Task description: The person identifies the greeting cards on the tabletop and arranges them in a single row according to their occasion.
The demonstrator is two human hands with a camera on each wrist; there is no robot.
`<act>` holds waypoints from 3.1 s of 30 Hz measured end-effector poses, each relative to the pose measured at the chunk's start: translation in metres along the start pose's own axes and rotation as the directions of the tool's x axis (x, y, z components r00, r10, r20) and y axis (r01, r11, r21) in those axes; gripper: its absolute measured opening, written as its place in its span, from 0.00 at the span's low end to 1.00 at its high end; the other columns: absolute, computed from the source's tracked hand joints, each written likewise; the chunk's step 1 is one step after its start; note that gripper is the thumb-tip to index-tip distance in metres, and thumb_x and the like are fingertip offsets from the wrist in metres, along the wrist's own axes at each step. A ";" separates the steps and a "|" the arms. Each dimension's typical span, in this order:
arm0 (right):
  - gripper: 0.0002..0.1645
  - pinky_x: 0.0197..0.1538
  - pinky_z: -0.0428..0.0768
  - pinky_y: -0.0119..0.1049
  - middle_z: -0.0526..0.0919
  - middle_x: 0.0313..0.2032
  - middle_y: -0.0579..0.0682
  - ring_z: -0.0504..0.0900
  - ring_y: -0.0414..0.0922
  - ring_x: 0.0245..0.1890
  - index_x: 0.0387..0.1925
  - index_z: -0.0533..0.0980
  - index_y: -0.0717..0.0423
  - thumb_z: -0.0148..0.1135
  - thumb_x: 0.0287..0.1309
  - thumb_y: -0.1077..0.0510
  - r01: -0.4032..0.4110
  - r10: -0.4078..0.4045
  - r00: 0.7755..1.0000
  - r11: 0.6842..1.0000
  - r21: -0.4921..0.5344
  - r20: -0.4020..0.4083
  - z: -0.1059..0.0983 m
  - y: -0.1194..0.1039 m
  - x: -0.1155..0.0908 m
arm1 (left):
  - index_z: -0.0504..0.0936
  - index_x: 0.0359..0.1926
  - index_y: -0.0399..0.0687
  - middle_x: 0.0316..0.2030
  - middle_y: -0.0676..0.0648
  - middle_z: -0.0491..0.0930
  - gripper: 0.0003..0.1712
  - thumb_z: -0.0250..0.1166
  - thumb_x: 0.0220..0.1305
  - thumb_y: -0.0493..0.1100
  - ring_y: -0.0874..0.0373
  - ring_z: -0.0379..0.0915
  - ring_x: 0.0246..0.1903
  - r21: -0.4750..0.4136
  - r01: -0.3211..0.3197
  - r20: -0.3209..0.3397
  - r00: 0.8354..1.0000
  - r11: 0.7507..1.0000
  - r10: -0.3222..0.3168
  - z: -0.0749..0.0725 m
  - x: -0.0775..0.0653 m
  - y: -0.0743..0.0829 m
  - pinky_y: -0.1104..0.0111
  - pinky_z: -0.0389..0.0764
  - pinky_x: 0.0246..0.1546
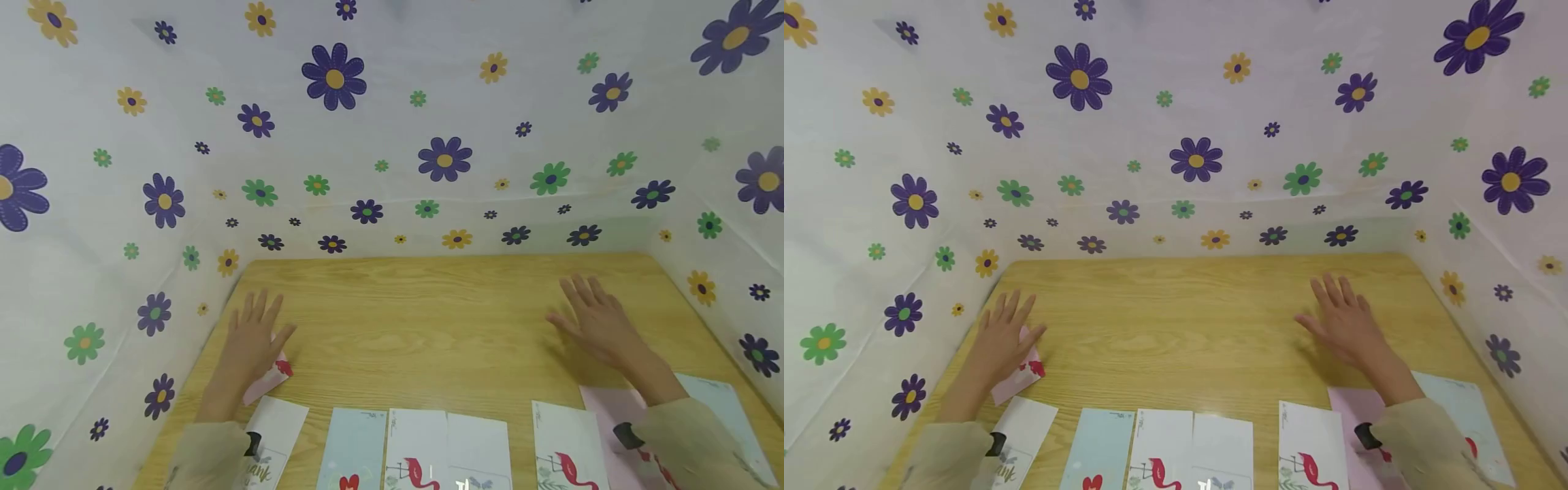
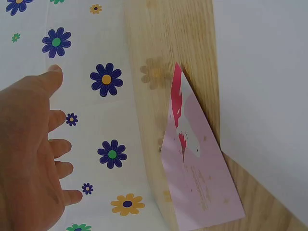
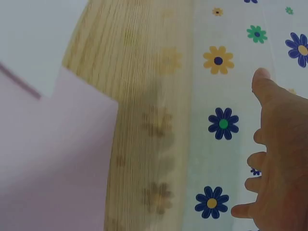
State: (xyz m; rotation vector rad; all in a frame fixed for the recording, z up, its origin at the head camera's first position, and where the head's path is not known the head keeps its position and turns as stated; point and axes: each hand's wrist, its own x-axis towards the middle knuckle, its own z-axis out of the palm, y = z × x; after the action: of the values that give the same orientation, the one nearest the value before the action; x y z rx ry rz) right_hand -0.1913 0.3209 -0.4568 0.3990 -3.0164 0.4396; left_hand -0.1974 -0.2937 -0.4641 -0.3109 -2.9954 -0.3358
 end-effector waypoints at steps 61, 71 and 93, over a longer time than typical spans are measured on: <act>0.37 0.73 0.67 0.47 0.71 0.70 0.57 0.68 0.53 0.71 0.75 0.66 0.58 0.53 0.77 0.39 0.488 -0.514 0.844 0.854 0.180 0.150 0.119 -0.298 0.091 | 0.56 0.72 0.17 0.65 0.15 0.58 0.41 0.53 0.78 0.52 0.20 0.55 0.66 -0.152 0.456 0.133 0.889 0.877 -0.439 -0.002 -0.073 -0.046 0.34 0.60 0.66; 0.34 0.71 0.68 0.40 0.76 0.66 0.53 0.72 0.50 0.68 0.71 0.71 0.57 0.54 0.77 0.39 0.584 -0.589 0.796 0.808 0.081 0.137 0.142 -0.344 0.109 | 0.71 0.59 0.20 0.47 0.23 0.76 0.32 0.56 0.77 0.50 0.34 0.74 0.41 -0.141 0.472 0.152 0.879 0.870 -0.452 0.002 -0.071 -0.050 0.45 0.78 0.42; 0.24 0.60 0.74 0.40 0.79 0.58 0.47 0.74 0.45 0.56 0.58 0.79 0.48 0.52 0.77 0.38 0.580 -0.559 0.812 0.802 -0.140 0.167 0.173 -0.384 0.122 | 0.76 0.42 0.15 0.33 0.27 0.78 0.24 0.65 0.67 0.42 0.40 0.71 0.31 -0.167 0.461 0.129 0.887 0.872 -0.444 0.005 -0.058 -0.041 0.48 0.77 0.37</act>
State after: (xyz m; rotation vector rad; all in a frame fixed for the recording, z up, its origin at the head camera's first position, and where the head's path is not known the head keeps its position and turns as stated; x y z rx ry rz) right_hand -0.2121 -0.1147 -0.5054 1.3043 -2.7921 0.0827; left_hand -0.1504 -0.3426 -0.4851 0.3887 -3.0946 -0.6747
